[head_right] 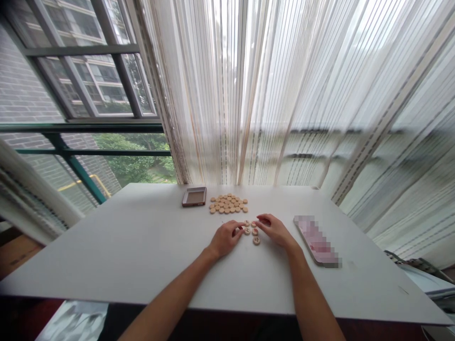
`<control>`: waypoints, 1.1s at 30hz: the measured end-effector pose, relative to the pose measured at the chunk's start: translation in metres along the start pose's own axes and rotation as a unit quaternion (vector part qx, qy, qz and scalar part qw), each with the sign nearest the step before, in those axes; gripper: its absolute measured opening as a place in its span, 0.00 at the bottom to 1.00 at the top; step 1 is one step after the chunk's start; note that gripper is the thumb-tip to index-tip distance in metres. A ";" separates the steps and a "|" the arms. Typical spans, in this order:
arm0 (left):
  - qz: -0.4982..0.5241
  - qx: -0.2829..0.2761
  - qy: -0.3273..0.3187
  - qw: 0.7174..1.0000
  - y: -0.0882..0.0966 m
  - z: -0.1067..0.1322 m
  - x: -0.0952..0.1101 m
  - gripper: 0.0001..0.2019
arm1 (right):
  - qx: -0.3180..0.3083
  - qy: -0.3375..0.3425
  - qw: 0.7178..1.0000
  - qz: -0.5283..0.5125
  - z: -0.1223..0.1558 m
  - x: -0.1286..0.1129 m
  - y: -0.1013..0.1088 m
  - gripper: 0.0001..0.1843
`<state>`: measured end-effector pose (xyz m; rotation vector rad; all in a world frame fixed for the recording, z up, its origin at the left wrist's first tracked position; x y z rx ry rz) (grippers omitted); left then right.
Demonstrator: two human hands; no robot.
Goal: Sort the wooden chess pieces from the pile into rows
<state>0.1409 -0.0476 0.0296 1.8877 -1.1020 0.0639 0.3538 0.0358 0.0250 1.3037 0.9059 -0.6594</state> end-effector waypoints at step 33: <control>-0.190 0.069 0.003 0.979 0.071 0.040 -0.075 0.16 | 0.061 0.037 0.978 0.194 -0.050 -0.049 -0.041 0.07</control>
Point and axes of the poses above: each hand's wrist, its own z-axis away from the middle knuckle, its own y-axis out of the back of the hand, x = y × z, the point moved 3 cm from there along -z, towards the middle knuckle, and after that the axes turned 15 degrees about -y, right-handed, at the moved point
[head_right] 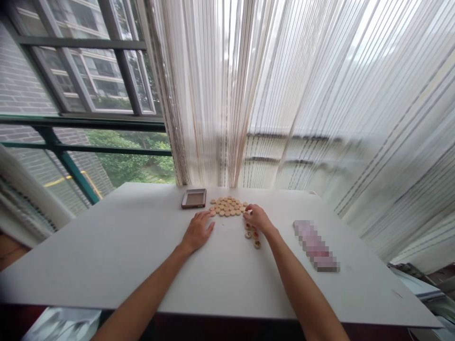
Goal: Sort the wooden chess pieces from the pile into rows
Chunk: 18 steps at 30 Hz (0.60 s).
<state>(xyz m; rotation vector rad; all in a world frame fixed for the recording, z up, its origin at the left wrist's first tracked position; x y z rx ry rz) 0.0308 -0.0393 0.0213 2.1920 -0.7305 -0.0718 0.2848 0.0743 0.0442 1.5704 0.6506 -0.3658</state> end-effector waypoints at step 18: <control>0.210 0.095 0.092 0.969 0.005 0.000 -0.008 0.11 | -0.035 0.040 0.961 -0.270 0.081 -0.091 -0.077 0.09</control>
Point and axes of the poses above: each hand's wrist, its own z-axis away from the middle knuckle, its own y-axis out of the back of the hand, x = y × z, the point moved 3 cm from there along -z, towards the middle knuckle, and after that the axes turned 15 degrees about -y, right-handed, at the moved point
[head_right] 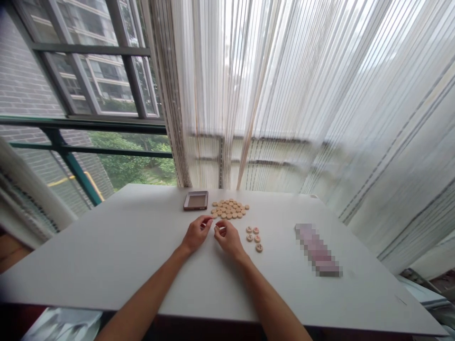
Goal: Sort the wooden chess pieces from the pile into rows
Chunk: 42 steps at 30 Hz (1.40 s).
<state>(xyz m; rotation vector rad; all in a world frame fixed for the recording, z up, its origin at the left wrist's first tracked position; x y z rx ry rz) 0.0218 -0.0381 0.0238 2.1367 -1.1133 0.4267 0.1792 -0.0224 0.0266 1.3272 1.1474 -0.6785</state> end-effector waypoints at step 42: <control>0.141 -0.082 0.062 0.985 -0.023 0.007 0.012 0.11 | -0.019 -0.009 0.996 -0.089 0.004 0.010 0.011 0.11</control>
Point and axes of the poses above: each hand's wrist, its own z-axis away from the middle knuckle, its own y-axis out of the back of the hand, x = y × z, the point moved 3 cm from there along -z, towards the middle knuckle, and after that the axes turned 15 degrees about -y, right-handed, at the moved point
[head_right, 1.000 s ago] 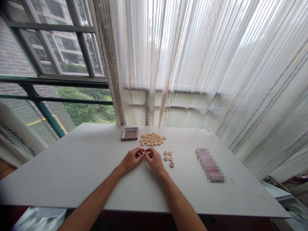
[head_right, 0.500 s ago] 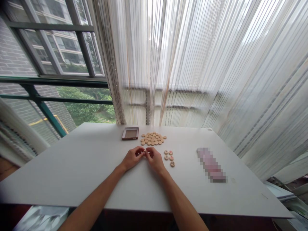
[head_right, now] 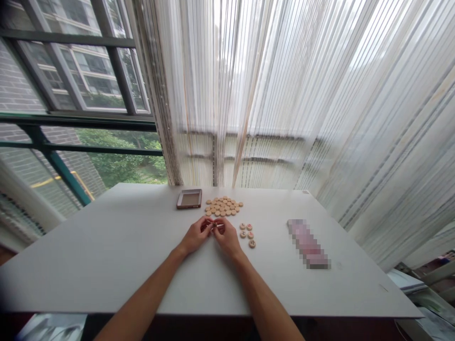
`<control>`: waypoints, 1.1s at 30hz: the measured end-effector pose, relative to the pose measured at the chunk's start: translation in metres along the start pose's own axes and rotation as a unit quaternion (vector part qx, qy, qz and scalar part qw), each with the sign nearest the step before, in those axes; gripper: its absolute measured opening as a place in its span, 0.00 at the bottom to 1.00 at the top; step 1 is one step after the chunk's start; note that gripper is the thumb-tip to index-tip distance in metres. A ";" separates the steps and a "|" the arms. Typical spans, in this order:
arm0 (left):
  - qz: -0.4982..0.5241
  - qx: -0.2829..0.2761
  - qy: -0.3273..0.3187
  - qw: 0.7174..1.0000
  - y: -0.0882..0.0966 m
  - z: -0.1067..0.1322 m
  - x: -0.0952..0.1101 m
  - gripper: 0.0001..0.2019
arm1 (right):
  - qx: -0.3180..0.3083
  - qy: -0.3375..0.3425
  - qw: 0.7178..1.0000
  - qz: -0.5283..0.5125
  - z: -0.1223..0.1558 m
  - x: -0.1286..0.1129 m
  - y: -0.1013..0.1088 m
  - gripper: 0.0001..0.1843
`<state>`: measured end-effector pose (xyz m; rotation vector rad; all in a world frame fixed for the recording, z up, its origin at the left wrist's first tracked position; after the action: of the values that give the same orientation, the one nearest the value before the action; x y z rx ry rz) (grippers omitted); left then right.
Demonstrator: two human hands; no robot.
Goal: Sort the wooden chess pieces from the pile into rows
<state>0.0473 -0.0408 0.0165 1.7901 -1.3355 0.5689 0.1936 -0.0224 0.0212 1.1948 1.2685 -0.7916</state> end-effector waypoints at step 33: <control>0.025 0.031 0.001 0.999 0.002 -0.001 0.004 0.12 | -0.012 -0.002 1.000 -0.002 0.005 -0.003 0.000 0.15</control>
<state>0.0471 -0.0420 0.0207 1.8096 -1.3778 0.6464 0.1944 -0.0272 0.0234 1.1712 1.2728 -0.7792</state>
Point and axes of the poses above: each hand's wrist, its own z-axis away from the middle knuckle, its own y-axis out of the back of the hand, x = y × z, the point moved 3 cm from there along -z, towards the middle knuckle, and after that the axes turned 15 degrees about -y, right-handed, at the moved point
